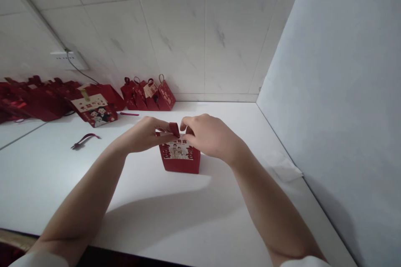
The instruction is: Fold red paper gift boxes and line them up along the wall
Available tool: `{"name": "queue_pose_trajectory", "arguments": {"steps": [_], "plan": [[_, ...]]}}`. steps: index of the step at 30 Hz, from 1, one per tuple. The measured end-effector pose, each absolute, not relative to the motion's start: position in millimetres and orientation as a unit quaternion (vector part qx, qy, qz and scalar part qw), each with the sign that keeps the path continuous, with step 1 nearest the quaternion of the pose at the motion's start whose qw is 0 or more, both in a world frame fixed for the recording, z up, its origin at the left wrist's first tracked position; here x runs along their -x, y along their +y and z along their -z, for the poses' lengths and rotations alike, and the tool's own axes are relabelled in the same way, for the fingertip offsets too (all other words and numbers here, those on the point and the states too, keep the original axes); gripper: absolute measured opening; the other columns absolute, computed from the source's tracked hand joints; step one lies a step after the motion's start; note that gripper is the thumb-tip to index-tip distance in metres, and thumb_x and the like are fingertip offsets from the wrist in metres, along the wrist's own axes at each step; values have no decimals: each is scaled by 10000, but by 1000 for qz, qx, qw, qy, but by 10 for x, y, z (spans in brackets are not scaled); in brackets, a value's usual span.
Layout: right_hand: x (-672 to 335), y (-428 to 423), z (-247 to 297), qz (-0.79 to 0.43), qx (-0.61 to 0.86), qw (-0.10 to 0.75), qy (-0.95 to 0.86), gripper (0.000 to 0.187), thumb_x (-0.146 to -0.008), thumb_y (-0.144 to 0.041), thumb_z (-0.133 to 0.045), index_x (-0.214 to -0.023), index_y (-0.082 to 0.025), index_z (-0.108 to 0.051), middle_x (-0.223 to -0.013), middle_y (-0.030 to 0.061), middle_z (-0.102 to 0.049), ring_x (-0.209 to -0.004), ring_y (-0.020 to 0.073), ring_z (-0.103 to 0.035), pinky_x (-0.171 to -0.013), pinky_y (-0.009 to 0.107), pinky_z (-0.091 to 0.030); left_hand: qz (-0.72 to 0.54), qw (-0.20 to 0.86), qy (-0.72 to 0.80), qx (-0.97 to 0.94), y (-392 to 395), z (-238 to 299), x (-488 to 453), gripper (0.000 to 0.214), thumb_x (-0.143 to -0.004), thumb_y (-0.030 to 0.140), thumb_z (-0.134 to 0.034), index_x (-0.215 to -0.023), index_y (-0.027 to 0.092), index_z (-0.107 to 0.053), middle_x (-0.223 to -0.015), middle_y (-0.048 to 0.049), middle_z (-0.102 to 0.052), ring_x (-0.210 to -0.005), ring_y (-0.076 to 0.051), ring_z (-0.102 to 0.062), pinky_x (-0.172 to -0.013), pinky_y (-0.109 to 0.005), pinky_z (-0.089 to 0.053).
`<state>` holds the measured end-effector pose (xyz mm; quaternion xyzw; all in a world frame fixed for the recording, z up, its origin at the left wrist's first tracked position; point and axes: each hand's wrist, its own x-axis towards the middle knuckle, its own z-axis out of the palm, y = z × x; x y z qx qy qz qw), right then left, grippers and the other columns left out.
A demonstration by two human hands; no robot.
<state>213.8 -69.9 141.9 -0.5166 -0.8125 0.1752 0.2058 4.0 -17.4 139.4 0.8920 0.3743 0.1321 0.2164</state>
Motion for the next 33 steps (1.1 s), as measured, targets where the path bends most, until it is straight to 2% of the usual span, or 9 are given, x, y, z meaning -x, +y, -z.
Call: {"name": "queue_pose_trajectory", "arguments": {"steps": [5,11,33], "plan": [[-2171,-653,-1385,-158,528,180,-815,176,-874,-275,-502,-870,-243,-675,-866,24,-692,-729,160,-609,-599,263,-411,-100,184,382,-900,-120,-1430,36,217,-782,362,-593,-835,204,-731,-664,0,-658,-548,-91,-490,-508,-206,-331],[-2200,-646,-1372,-154,526,170,-819,203,-869,-230,-479,-867,-248,-681,-854,16,-690,-699,148,-595,-578,258,-391,-76,186,392,-898,-78,-1424,72,198,-777,359,-604,-848,225,-732,-701,12,-677,-573,-92,-502,-538,-206,-341],[-2213,-640,-1358,-165,532,164,-814,212,-888,-261,-459,-861,-245,-669,-848,23,-687,-663,146,-585,-532,252,-370,-79,184,398,-895,-39,-1387,67,206,-770,361,-603,-839,213,-729,-721,-6,-684,-601,-105,-524,-557,-218,-346]]}}
